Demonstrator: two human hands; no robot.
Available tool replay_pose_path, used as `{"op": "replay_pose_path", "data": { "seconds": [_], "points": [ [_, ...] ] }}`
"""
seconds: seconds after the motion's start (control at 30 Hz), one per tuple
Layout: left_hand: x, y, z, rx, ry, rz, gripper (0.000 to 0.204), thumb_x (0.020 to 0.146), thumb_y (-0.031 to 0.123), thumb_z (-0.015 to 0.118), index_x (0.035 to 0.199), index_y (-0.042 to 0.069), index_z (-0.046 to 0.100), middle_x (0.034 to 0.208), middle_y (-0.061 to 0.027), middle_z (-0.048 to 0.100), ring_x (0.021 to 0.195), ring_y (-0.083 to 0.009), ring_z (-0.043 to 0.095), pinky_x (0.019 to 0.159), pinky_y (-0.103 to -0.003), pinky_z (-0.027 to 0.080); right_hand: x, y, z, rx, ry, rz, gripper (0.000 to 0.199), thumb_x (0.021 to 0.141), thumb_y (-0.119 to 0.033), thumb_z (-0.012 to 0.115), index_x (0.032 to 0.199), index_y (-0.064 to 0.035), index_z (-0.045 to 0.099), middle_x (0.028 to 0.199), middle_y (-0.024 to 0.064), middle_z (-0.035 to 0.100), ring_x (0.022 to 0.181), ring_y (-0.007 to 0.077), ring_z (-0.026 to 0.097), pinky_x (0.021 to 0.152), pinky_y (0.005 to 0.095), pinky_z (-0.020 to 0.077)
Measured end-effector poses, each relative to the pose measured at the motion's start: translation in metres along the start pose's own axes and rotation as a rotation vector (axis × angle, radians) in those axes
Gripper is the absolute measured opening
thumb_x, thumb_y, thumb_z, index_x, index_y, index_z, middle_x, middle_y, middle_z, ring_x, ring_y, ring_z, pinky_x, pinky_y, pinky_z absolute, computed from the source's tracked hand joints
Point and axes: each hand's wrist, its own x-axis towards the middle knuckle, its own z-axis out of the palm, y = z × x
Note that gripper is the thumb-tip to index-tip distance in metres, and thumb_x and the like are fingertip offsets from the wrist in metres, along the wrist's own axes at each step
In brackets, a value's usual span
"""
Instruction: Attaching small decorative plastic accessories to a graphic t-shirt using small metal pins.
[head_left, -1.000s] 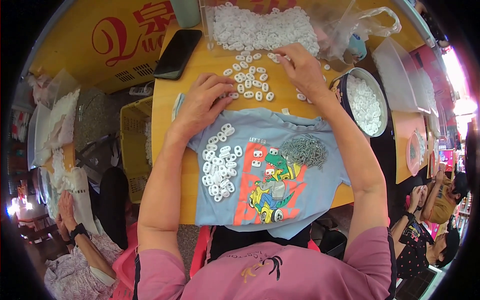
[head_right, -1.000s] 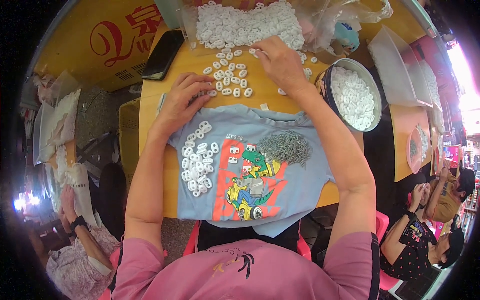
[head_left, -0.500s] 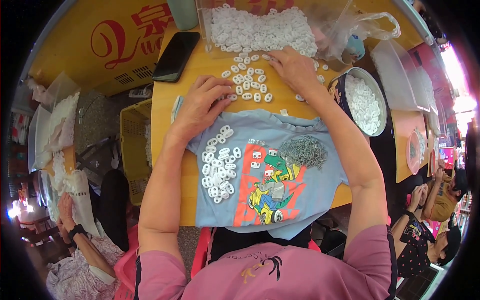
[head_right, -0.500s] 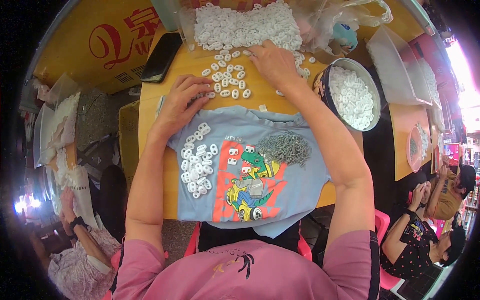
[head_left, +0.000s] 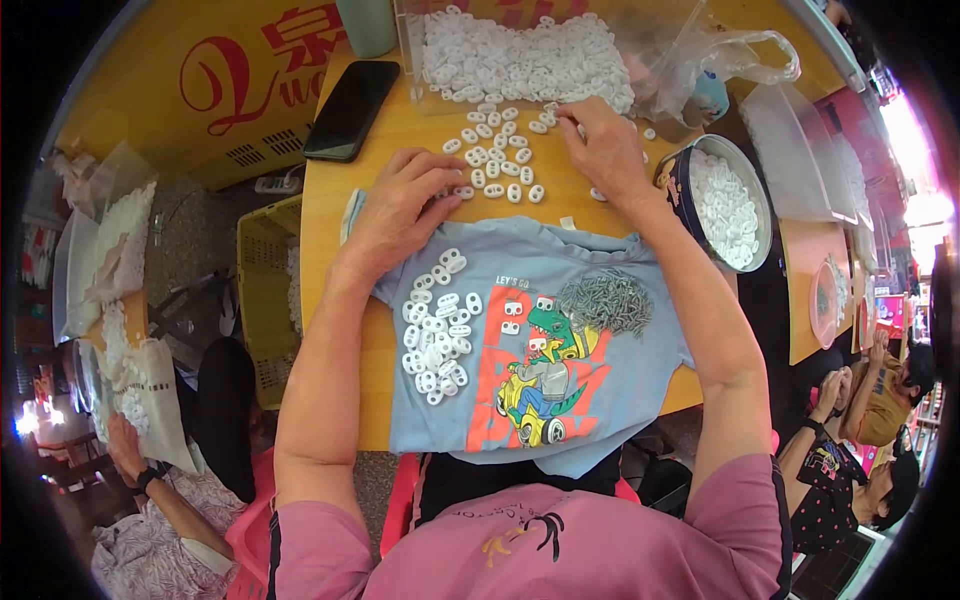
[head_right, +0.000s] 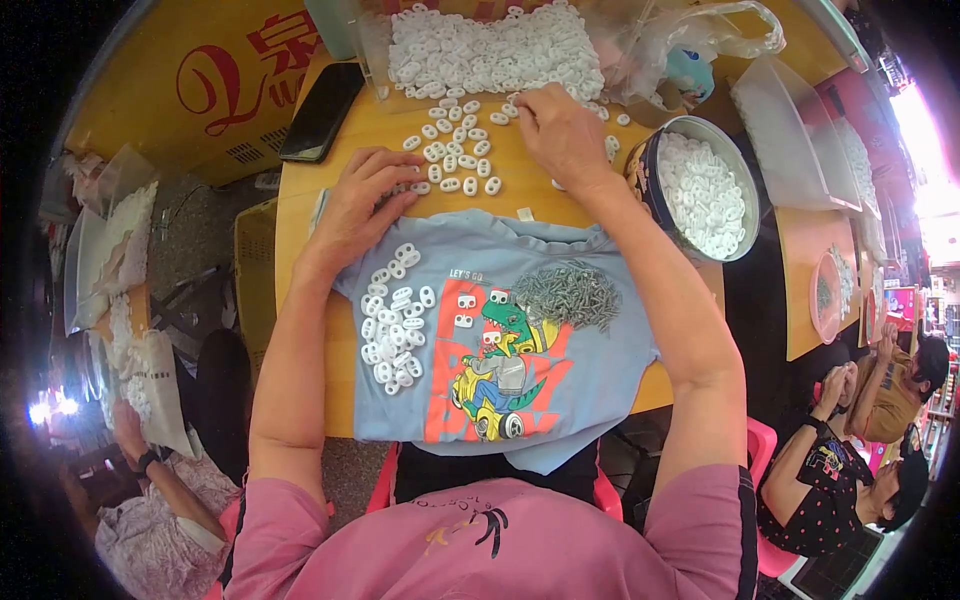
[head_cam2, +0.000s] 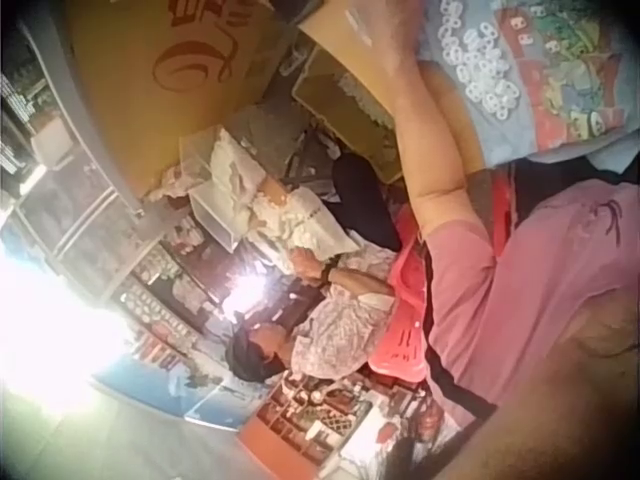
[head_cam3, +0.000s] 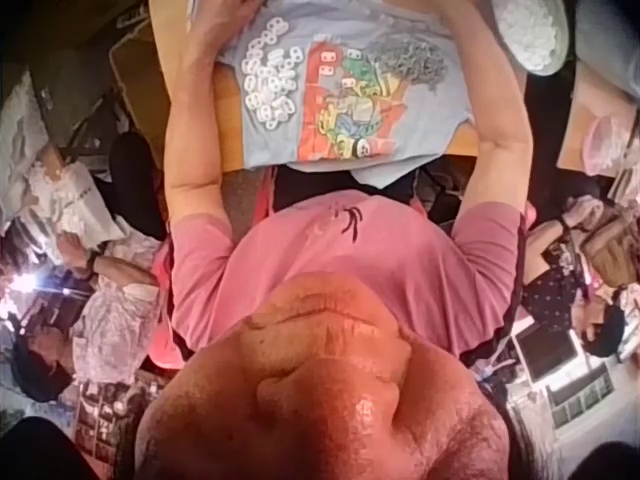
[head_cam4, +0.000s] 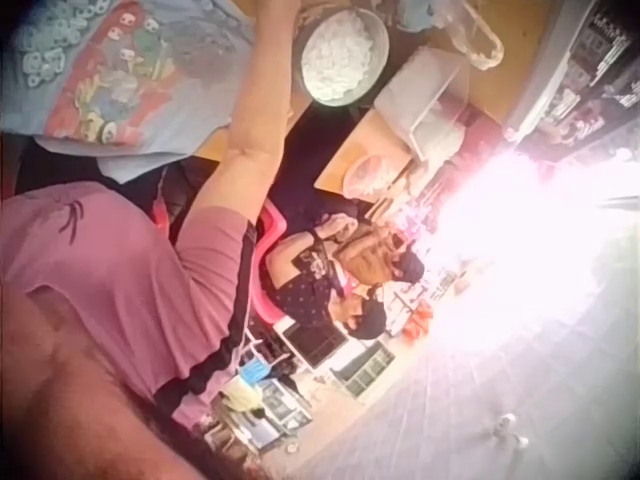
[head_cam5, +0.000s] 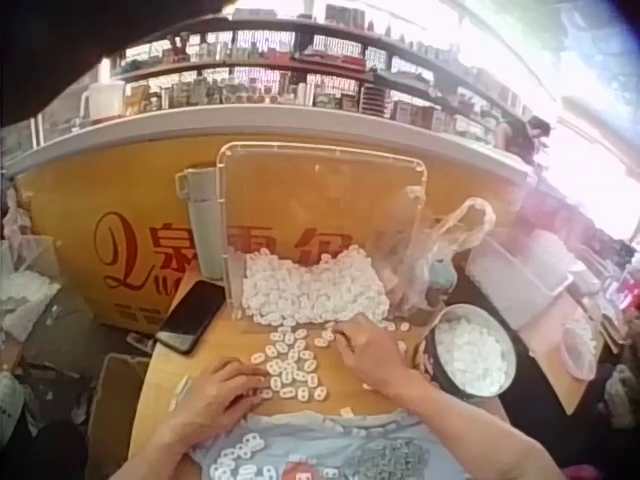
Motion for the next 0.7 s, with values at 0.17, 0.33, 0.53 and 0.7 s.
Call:
{"op": "replay_pose_path", "data": {
  "seconds": [0.17,0.33,0.53,0.7],
  "points": [
    [-0.001,0.000,-0.001,0.002,0.007,-0.007,0.020,0.085,0.006,0.070,0.106,0.006,0.068,0.120,-0.0053,0.067,0.109,-0.0309,0.055,0.096,-0.041,0.047,-0.011,-0.016,-0.004,-0.076,-0.183,0.017,0.019,0.092,-0.012,0.061,0.107,-0.0087,0.072,0.100,0.0111,0.066,0.086,0.0340,0.067,0.075,0.0421,0.0534],
    [0.001,0.000,0.000,0.004,0.004,0.009,0.020,0.085,0.006,0.070,0.105,0.005,0.068,0.120,-0.0058,0.067,0.108,-0.0312,0.056,0.096,-0.041,0.047,-0.008,-0.008,-0.004,0.045,-0.121,0.027,0.024,0.093,-0.011,0.059,0.114,-0.0141,0.071,0.102,0.0105,0.064,0.090,0.0353,0.066,0.077,0.0436,0.0542],
    [-0.002,-0.002,0.001,0.000,0.015,0.012,0.020,0.085,0.006,0.070,0.105,0.006,0.068,0.120,-0.0055,0.067,0.109,-0.0314,0.055,0.096,-0.042,0.047,-0.010,-0.014,-0.005,-0.016,-0.232,-0.038,0.025,0.095,-0.010,0.056,0.115,-0.0126,0.071,0.101,0.0126,0.062,0.091,0.0354,0.065,0.078,0.0428,0.0531],
    [-0.001,-0.001,0.001,-0.002,0.009,0.007,0.020,0.086,0.007,0.070,0.105,0.006,0.068,0.120,-0.0050,0.067,0.109,-0.0312,0.055,0.096,-0.042,0.047,-0.011,-0.009,-0.007,0.038,-0.169,-0.020,0.024,0.096,-0.010,0.057,0.115,-0.0096,0.070,0.101,0.0133,0.063,0.091,0.0355,0.065,0.078,0.0427,0.0528]
  ]
}}
